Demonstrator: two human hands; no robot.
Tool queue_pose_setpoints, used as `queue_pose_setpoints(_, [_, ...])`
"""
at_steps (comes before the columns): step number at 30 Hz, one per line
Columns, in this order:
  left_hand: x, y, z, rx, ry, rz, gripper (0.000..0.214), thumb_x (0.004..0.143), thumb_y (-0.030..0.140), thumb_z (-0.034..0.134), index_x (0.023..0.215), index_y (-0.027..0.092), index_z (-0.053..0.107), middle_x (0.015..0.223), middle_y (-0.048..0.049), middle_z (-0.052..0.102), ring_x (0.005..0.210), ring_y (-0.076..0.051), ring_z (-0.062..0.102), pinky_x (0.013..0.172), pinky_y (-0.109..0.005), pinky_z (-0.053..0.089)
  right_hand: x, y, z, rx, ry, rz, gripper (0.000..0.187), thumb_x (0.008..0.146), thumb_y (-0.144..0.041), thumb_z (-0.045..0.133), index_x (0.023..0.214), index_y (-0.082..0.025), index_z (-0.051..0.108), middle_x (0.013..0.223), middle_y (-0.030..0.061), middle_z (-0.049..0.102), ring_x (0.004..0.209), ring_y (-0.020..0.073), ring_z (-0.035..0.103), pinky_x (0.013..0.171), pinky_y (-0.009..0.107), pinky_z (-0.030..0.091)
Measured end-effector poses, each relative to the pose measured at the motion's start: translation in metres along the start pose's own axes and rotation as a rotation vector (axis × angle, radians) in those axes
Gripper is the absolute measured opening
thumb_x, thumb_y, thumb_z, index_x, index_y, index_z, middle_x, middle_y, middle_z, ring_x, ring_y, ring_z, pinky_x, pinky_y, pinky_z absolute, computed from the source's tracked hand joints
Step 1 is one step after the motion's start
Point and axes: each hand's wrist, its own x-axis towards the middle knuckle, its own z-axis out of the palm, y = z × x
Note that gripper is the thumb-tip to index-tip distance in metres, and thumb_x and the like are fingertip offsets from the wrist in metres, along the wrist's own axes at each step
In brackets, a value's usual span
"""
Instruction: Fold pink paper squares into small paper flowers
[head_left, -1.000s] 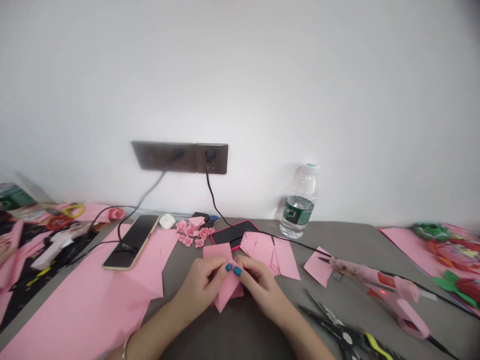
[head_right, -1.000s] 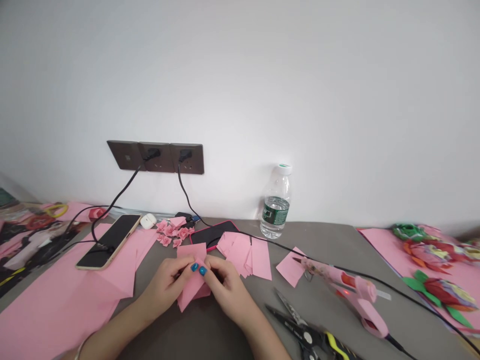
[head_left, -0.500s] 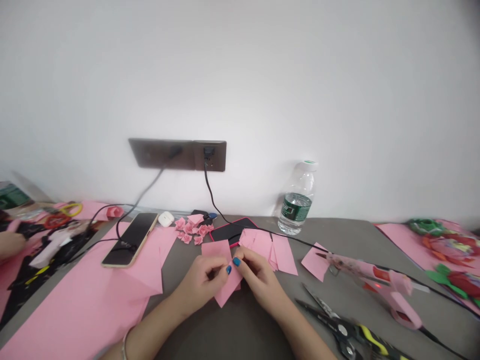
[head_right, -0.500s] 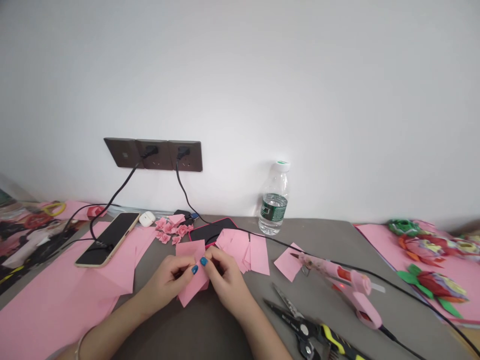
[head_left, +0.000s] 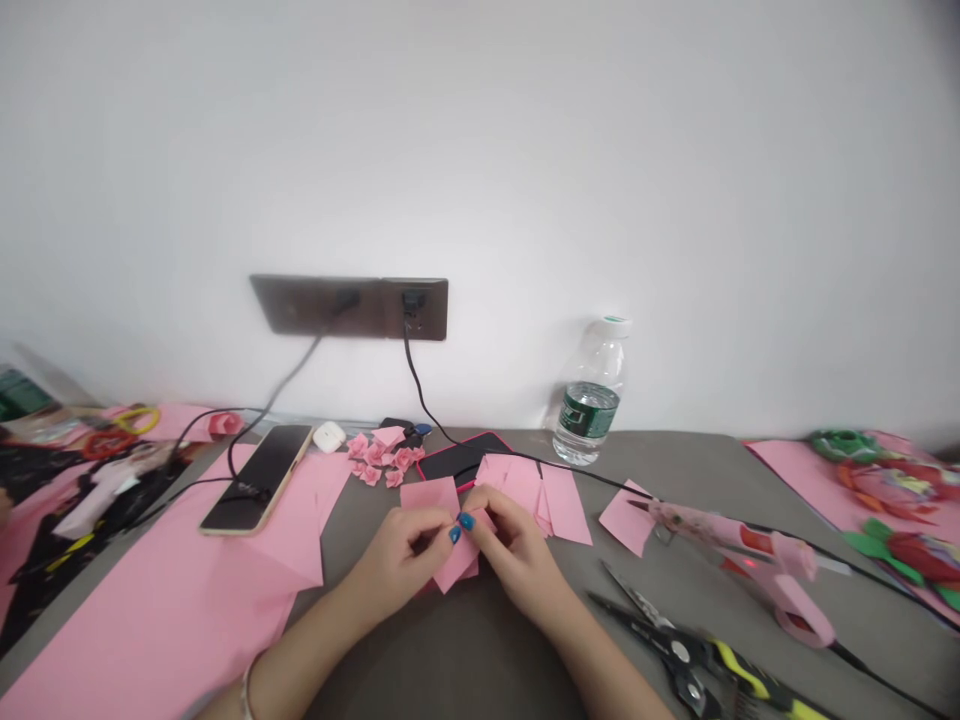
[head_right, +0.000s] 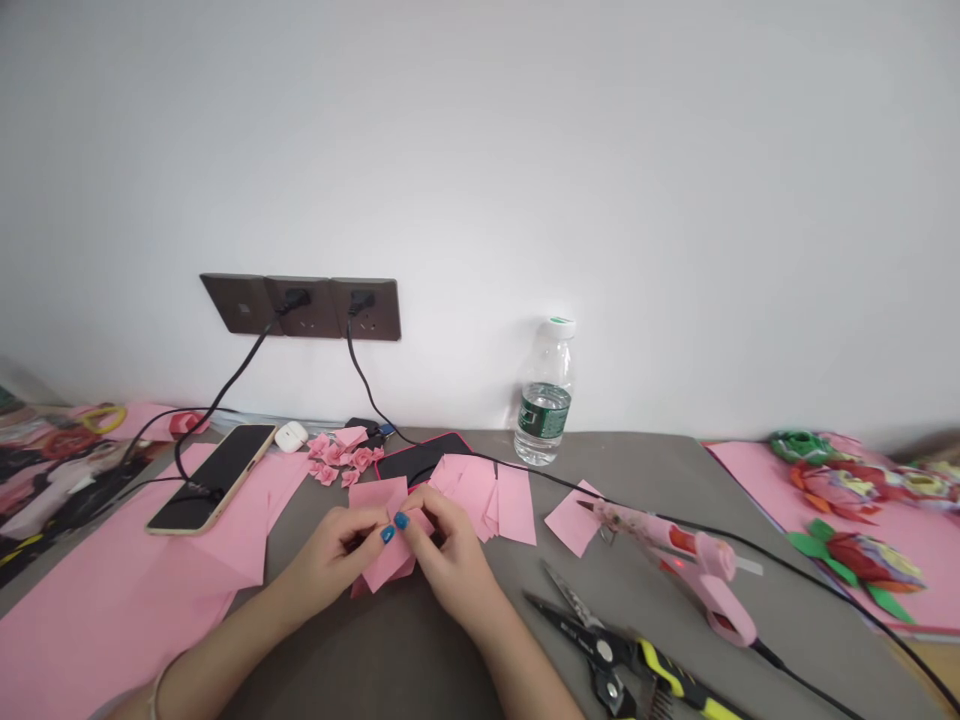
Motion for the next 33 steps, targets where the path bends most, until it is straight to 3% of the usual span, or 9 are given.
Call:
queue_pose_setpoints(6, [0.0,0.0,-0.002,0.054,0.059,0.025,0.032,0.085,0.018,0.041,0.057,0.02,0.026,0.055,0.0064,0.023,0.052,-0.009,0.024,0.049,-0.024,0.018,0.001,0.003,-0.001,-0.009,0.127,-0.025,0.025,0.094,-0.038,0.05,0.078,-0.02,0.054,0.071,-0.001,0.047,0.066,0.0148,0.043,0.061,0.026,0.036])
queue_pose_setpoints(12, [-0.002,0.0,-0.001,0.112,0.061,0.053,0.029,0.082,0.013,0.041,0.057,0.02,0.026,0.055,0.0068,0.022,0.05,-0.008,0.025,0.048,-0.024,0.018,0.0,-0.003,0.0,-0.046,0.064,0.017,0.011,0.09,-0.029,0.055,0.086,-0.02,0.057,0.08,0.0027,0.058,0.076,0.0176,0.055,0.069,0.028,0.044])
queue_pose_setpoints(17, [-0.001,0.002,-0.002,0.17,0.037,0.043,0.027,0.08,0.013,0.041,0.057,0.02,0.027,0.055,0.0066,0.023,0.05,-0.008,0.026,0.049,-0.023,0.019,0.001,-0.001,-0.001,-0.044,0.029,-0.011,0.006,0.085,-0.02,0.056,0.081,-0.019,0.06,0.079,0.0038,0.061,0.074,0.0176,0.058,0.067,0.028,0.047])
queue_pose_setpoints(26, [-0.001,0.002,-0.006,0.259,0.077,0.134,0.026,0.076,0.008,0.039,0.058,0.02,0.024,0.054,0.0065,0.021,0.05,-0.008,0.025,0.049,-0.023,0.019,0.005,0.0,-0.007,-0.203,0.227,-0.039,0.006,0.077,-0.016,0.058,0.074,-0.02,0.062,0.069,0.0008,0.062,0.066,0.0169,0.056,0.064,0.028,0.045])
queue_pose_setpoints(31, [-0.003,-0.001,-0.006,0.224,0.105,0.136,0.028,0.075,0.008,0.04,0.057,0.021,0.022,0.055,0.0066,0.018,0.049,-0.009,0.023,0.049,-0.024,0.017,0.007,0.007,-0.016,-0.164,0.459,0.018,0.01,0.079,-0.028,0.063,0.074,-0.019,0.063,0.072,0.0035,0.064,0.068,0.0186,0.056,0.063,0.029,0.044])
queue_pose_setpoints(33, [-0.003,-0.001,-0.006,0.207,0.1,0.127,0.028,0.076,0.008,0.04,0.057,0.021,0.023,0.055,0.0065,0.018,0.049,-0.009,0.023,0.049,-0.024,0.017,0.007,0.006,-0.017,-0.112,0.472,0.003,0.016,0.084,-0.034,0.06,0.078,-0.019,0.063,0.076,0.0049,0.065,0.071,0.0195,0.057,0.067,0.031,0.045])
